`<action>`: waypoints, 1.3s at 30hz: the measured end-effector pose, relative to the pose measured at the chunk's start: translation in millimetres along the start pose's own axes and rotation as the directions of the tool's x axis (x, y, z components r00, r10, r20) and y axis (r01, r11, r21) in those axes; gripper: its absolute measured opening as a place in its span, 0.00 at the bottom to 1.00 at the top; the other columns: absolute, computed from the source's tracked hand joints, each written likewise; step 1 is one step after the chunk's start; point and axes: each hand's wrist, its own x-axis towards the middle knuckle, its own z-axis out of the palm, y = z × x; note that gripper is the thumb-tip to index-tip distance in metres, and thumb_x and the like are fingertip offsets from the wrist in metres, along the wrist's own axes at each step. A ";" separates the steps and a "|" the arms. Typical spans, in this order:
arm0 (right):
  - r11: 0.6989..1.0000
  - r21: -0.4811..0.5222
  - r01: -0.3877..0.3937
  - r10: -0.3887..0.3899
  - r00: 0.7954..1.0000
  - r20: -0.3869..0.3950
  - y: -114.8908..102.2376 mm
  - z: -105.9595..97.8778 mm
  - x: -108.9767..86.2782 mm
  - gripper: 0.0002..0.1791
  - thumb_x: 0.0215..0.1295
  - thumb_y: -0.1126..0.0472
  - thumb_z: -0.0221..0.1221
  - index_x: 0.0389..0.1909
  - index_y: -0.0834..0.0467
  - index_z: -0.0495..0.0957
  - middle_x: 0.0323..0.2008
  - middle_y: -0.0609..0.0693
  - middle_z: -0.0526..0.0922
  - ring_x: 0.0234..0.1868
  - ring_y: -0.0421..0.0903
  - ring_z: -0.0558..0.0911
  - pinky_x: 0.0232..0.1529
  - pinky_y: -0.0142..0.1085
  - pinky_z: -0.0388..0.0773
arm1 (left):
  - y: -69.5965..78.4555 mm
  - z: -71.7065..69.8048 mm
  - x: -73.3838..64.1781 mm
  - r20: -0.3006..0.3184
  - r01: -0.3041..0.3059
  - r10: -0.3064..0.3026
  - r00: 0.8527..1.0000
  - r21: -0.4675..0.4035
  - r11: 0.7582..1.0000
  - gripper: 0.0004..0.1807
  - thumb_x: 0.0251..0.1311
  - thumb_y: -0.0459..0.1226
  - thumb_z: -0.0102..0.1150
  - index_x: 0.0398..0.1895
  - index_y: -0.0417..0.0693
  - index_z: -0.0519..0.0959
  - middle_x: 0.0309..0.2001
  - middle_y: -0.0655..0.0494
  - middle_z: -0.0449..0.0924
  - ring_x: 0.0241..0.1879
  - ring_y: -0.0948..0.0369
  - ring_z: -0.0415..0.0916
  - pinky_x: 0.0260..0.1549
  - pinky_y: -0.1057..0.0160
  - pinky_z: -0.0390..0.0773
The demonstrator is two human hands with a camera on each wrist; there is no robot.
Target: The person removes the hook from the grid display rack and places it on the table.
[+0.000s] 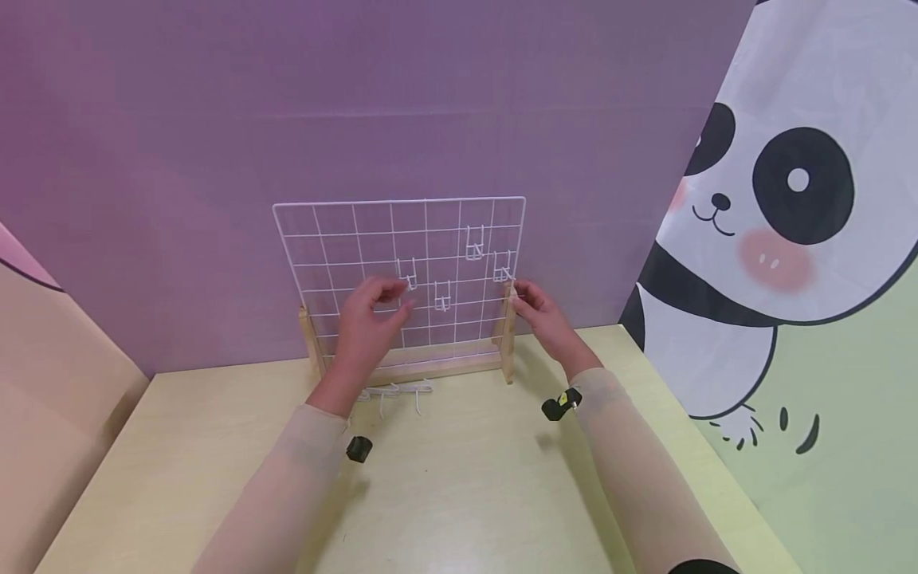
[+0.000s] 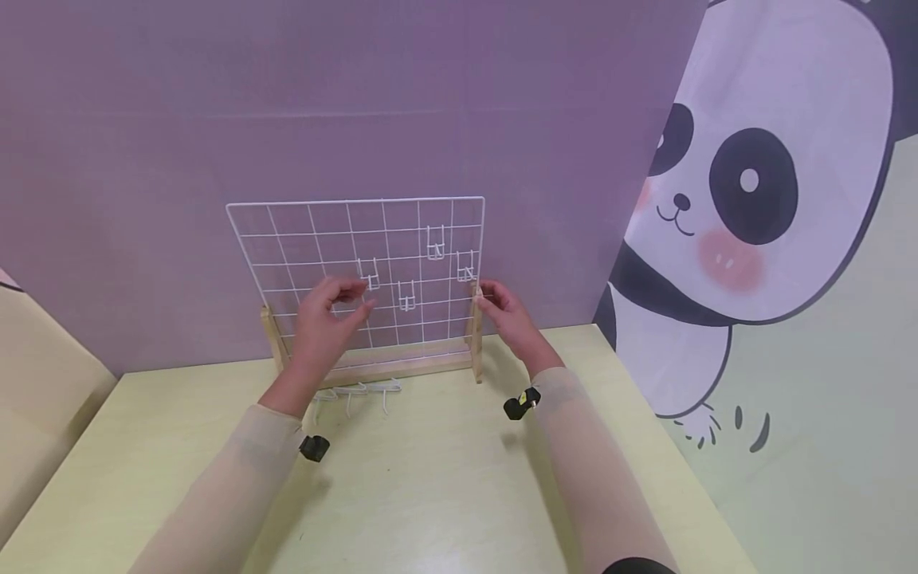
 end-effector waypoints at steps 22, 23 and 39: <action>1.000 -0.014 -0.025 0.025 1.000 0.002 2.1 -1.4 -0.2 0.23 0.89 0.55 0.55 0.77 0.58 0.71 0.72 0.58 0.76 0.77 0.56 0.71 0.83 0.55 0.61 | 3.0 3.1 12.5 0.015 -0.053 0.053 0.998 0.014 0.998 0.09 0.67 0.30 0.77 0.48 0.39 0.89 0.46 0.48 0.87 0.48 0.53 0.83 0.51 0.55 0.83; 1.000 -0.014 -0.024 0.024 1.000 0.004 2.2 -1.6 -0.1 0.23 0.89 0.55 0.55 0.77 0.58 0.71 0.72 0.58 0.76 0.77 0.57 0.71 0.83 0.55 0.61 | 3.1 3.2 12.6 0.015 -0.053 0.053 0.998 0.009 0.999 0.09 0.67 0.30 0.77 0.47 0.39 0.89 0.46 0.49 0.87 0.48 0.53 0.83 0.51 0.53 0.84; 1.000 0.008 0.014 -0.014 1.000 0.016 6.0 -2.9 3.6 0.23 0.89 0.58 0.55 0.76 0.62 0.71 0.69 0.60 0.78 0.73 0.56 0.74 0.83 0.53 0.63 | 7.4 2.9 15.3 -0.008 -0.093 0.093 0.996 0.007 0.996 0.05 0.67 0.28 0.76 0.43 0.38 0.89 0.43 0.47 0.88 0.45 0.51 0.83 0.48 0.58 0.83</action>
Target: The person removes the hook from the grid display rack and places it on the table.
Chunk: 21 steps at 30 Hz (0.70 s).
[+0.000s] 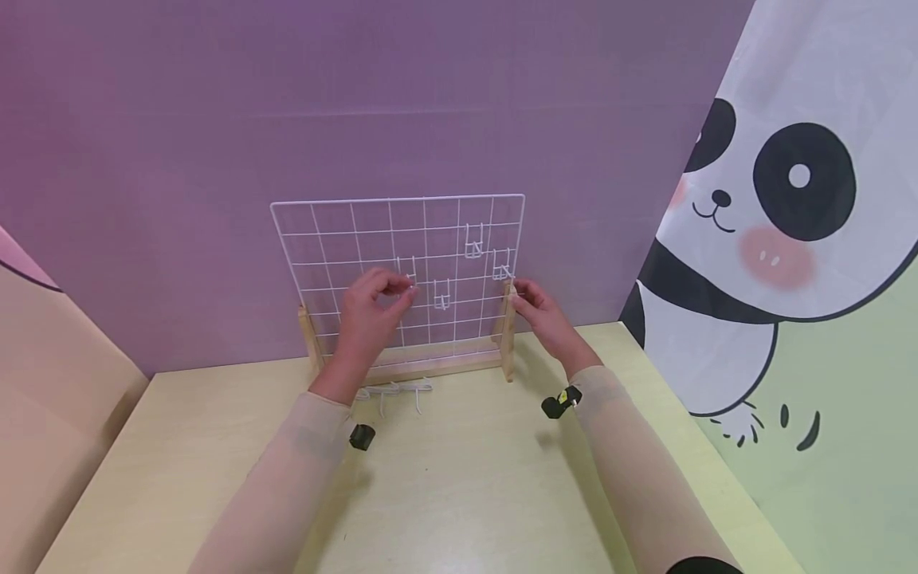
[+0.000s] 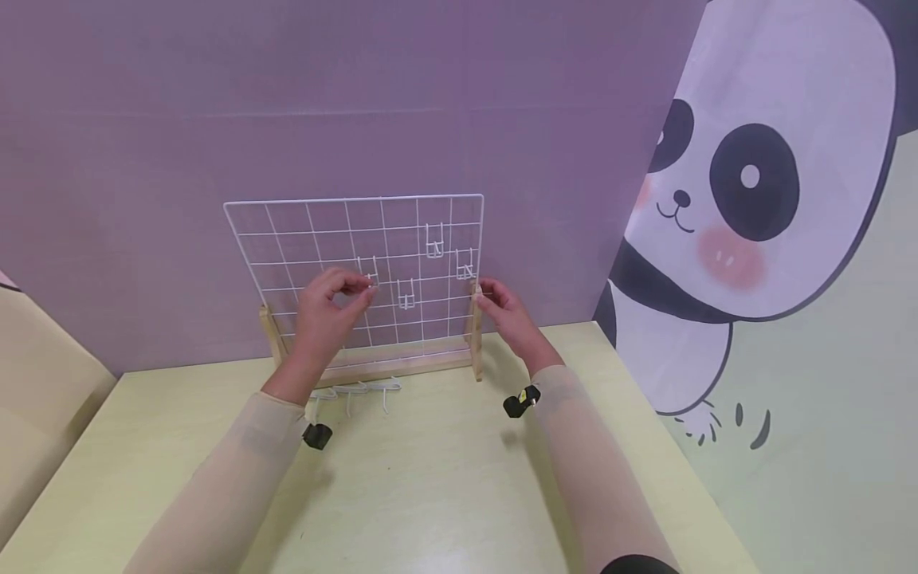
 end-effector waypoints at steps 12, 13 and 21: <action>0.999 -0.035 -0.027 0.026 1.000 -0.008 -2.4 0.7 -2.7 0.23 0.89 0.54 0.56 0.76 0.58 0.72 0.72 0.58 0.77 0.77 0.56 0.72 0.83 0.54 0.61 | 1.8 -3.1 6.7 -0.051 -0.137 0.140 0.989 0.060 0.989 0.04 0.66 0.27 0.77 0.41 0.38 0.91 0.40 0.46 0.89 0.42 0.51 0.87 0.44 0.71 0.84; 0.999 -0.038 -0.029 0.028 1.000 -0.010 -2.8 0.8 -3.1 0.23 0.89 0.54 0.56 0.76 0.58 0.72 0.72 0.58 0.77 0.77 0.56 0.72 0.83 0.54 0.62 | 2.3 -3.4 7.4 -0.053 -0.140 0.143 0.988 0.057 0.988 0.04 0.66 0.27 0.77 0.41 0.38 0.91 0.40 0.46 0.89 0.42 0.51 0.87 0.44 0.70 0.84; 1.000 -0.020 -0.017 0.016 1.000 -0.012 -1.9 1.2 -2.3 0.22 0.89 0.56 0.56 0.75 0.59 0.72 0.71 0.58 0.77 0.76 0.56 0.73 0.83 0.54 0.62 | 4.6 -5.4 10.2 -0.079 -0.192 0.195 0.978 0.041 0.981 0.03 0.65 0.27 0.78 0.39 0.38 0.91 0.39 0.47 0.89 0.40 0.50 0.87 0.41 0.71 0.84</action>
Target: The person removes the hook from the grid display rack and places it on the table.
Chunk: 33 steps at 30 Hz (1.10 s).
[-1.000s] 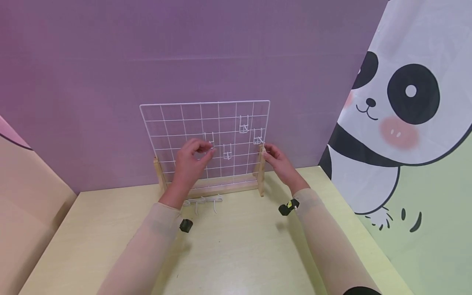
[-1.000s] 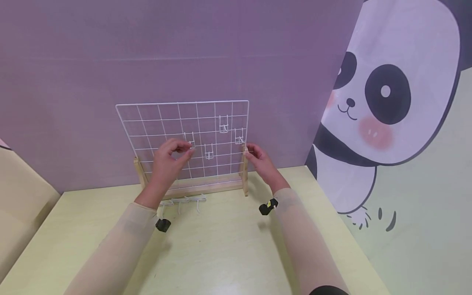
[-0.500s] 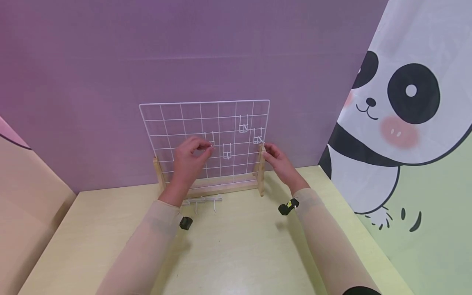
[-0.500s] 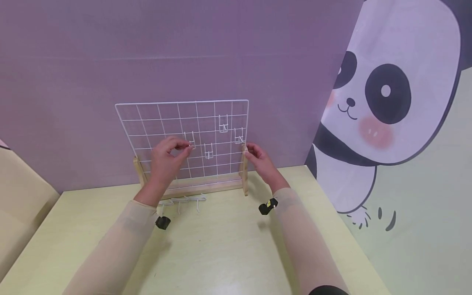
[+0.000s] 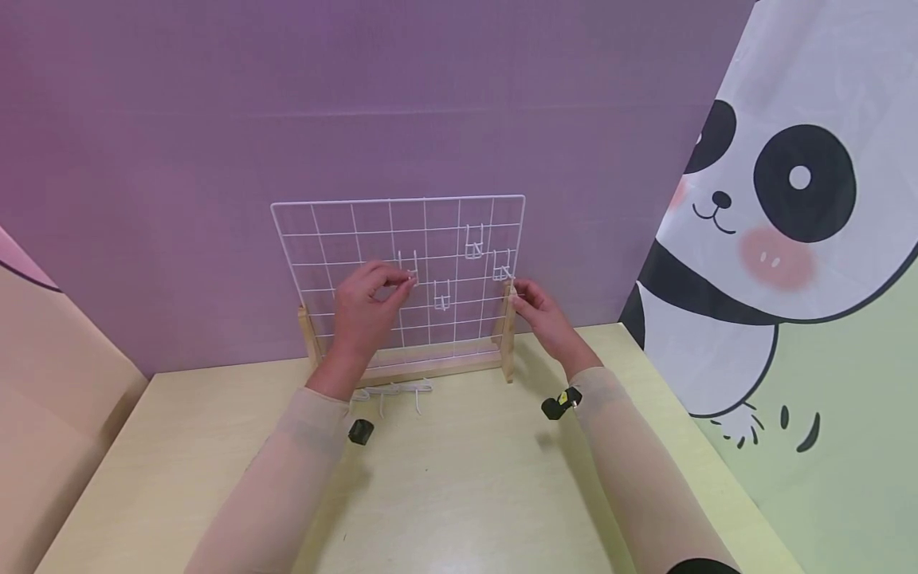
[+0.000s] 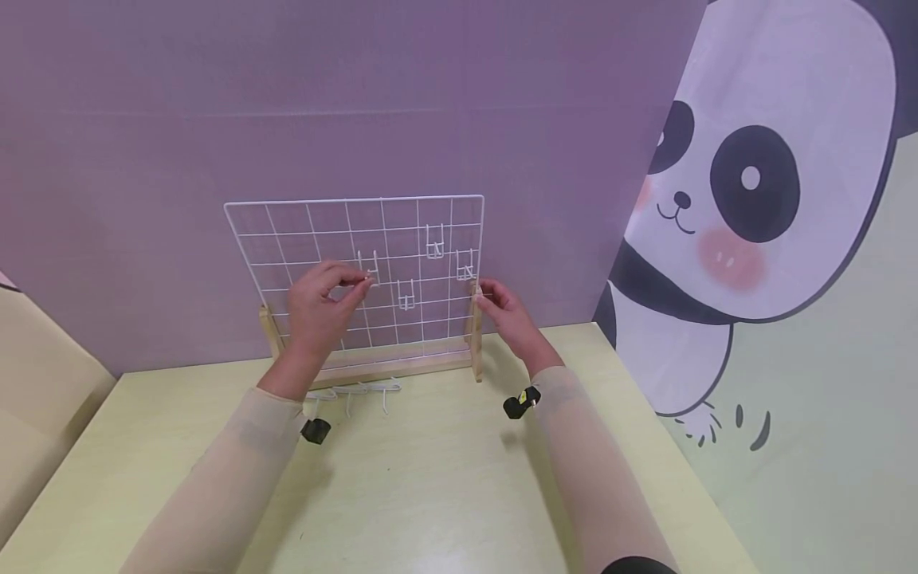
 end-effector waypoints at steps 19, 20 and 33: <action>1.000 0.029 0.007 -0.007 1.000 0.000 -1.6 1.6 -0.2 0.22 0.89 0.58 0.55 0.76 0.61 0.71 0.70 0.61 0.77 0.74 0.56 0.74 0.83 0.52 0.62 | 1.1 -12.2 -14.6 0.030 -0.062 0.061 0.998 0.040 0.997 0.05 0.62 0.25 0.79 0.37 0.37 0.91 0.37 0.47 0.89 0.38 0.51 0.87 0.38 0.76 0.82; 1.000 0.028 0.008 -0.008 1.000 -0.002 -1.3 1.6 -0.2 0.22 0.89 0.58 0.55 0.76 0.61 0.71 0.70 0.61 0.77 0.74 0.56 0.73 0.83 0.53 0.62 | 0.7 -12.5 -16.2 0.033 -0.065 0.064 0.997 0.039 0.997 0.05 0.61 0.24 0.79 0.37 0.37 0.91 0.37 0.47 0.89 0.38 0.51 0.87 0.38 0.76 0.82; 1.000 -0.006 -0.009 0.009 1.000 0.001 -0.7 0.9 -0.4 0.24 0.89 0.55 0.55 0.77 0.59 0.70 0.73 0.59 0.75 0.77 0.57 0.71 0.84 0.53 0.60 | -4.5 -14.9 -37.5 0.085 -0.036 0.031 0.996 0.060 0.998 0.05 0.61 0.25 0.78 0.38 0.39 0.91 0.38 0.49 0.89 0.37 0.52 0.86 0.32 0.70 0.78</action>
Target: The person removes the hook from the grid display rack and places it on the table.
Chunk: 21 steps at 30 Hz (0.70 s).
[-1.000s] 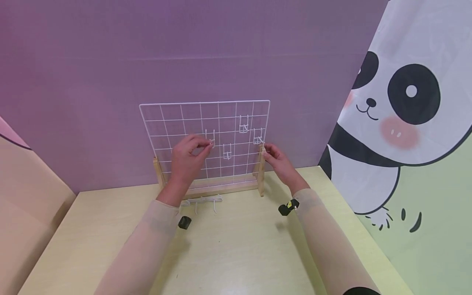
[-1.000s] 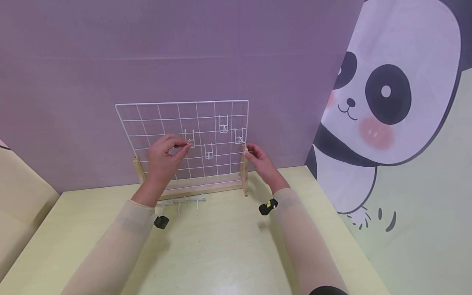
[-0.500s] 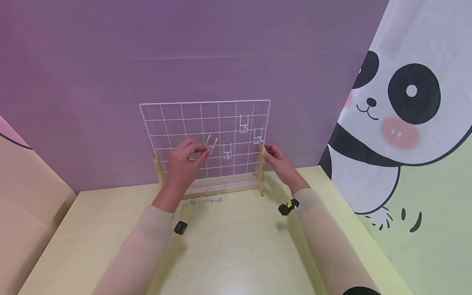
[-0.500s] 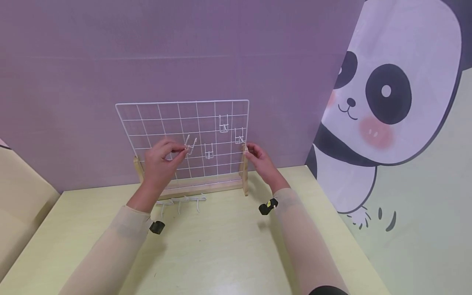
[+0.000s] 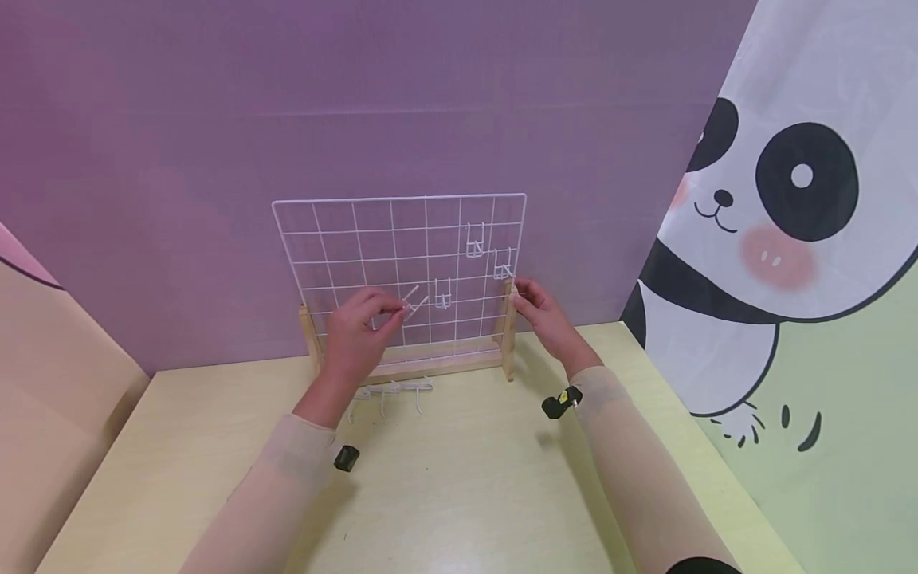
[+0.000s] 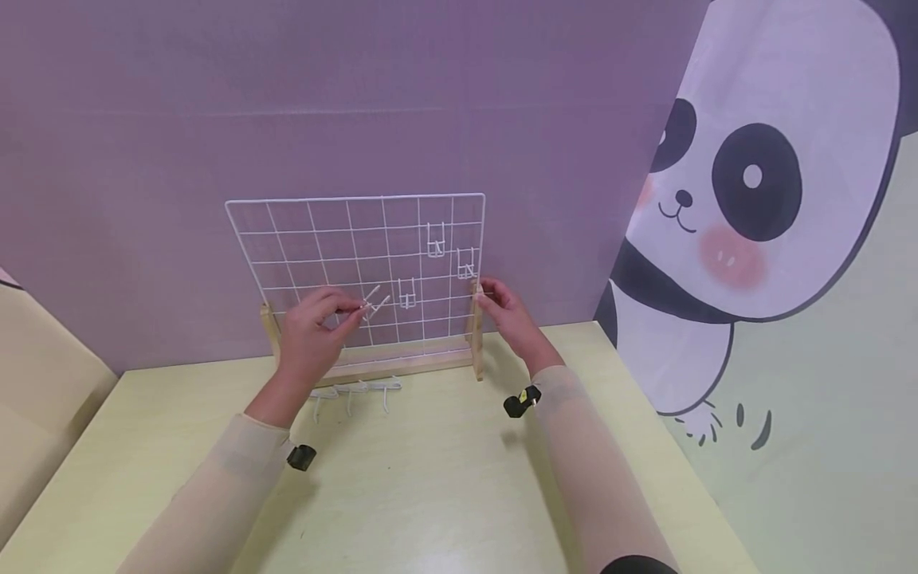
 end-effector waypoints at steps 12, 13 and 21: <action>1.000 0.017 0.001 -0.001 1.000 -0.003 -0.4 -0.8 -1.0 0.23 0.90 0.56 0.54 0.78 0.58 0.70 0.74 0.58 0.75 0.78 0.56 0.71 0.84 0.53 0.61 | -2.9 7.0 -16.5 0.065 0.029 -0.030 0.997 0.014 0.999 0.07 0.61 0.25 0.78 0.40 0.39 0.91 0.38 0.51 0.89 0.37 0.54 0.86 0.35 0.65 0.82; 1.000 0.019 0.002 -0.002 1.000 -0.003 -0.6 -0.7 -1.1 0.23 0.90 0.56 0.54 0.78 0.58 0.70 0.74 0.58 0.75 0.77 0.56 0.71 0.84 0.53 0.61 | -4.2 8.5 -18.4 0.072 0.030 -0.031 0.997 0.014 0.999 0.07 0.61 0.25 0.78 0.40 0.39 0.91 0.39 0.51 0.89 0.38 0.54 0.86 0.37 0.64 0.83; 1.000 0.026 0.012 -0.012 1.000 -0.005 -0.3 0.6 -0.5 0.24 0.90 0.57 0.54 0.78 0.60 0.70 0.74 0.61 0.75 0.77 0.57 0.71 0.84 0.53 0.61 | -7.2 21.4 -31.8 0.149 0.046 -0.047 0.988 0.015 0.999 0.07 0.62 0.25 0.78 0.39 0.42 0.91 0.39 0.55 0.88 0.41 0.55 0.86 0.43 0.55 0.89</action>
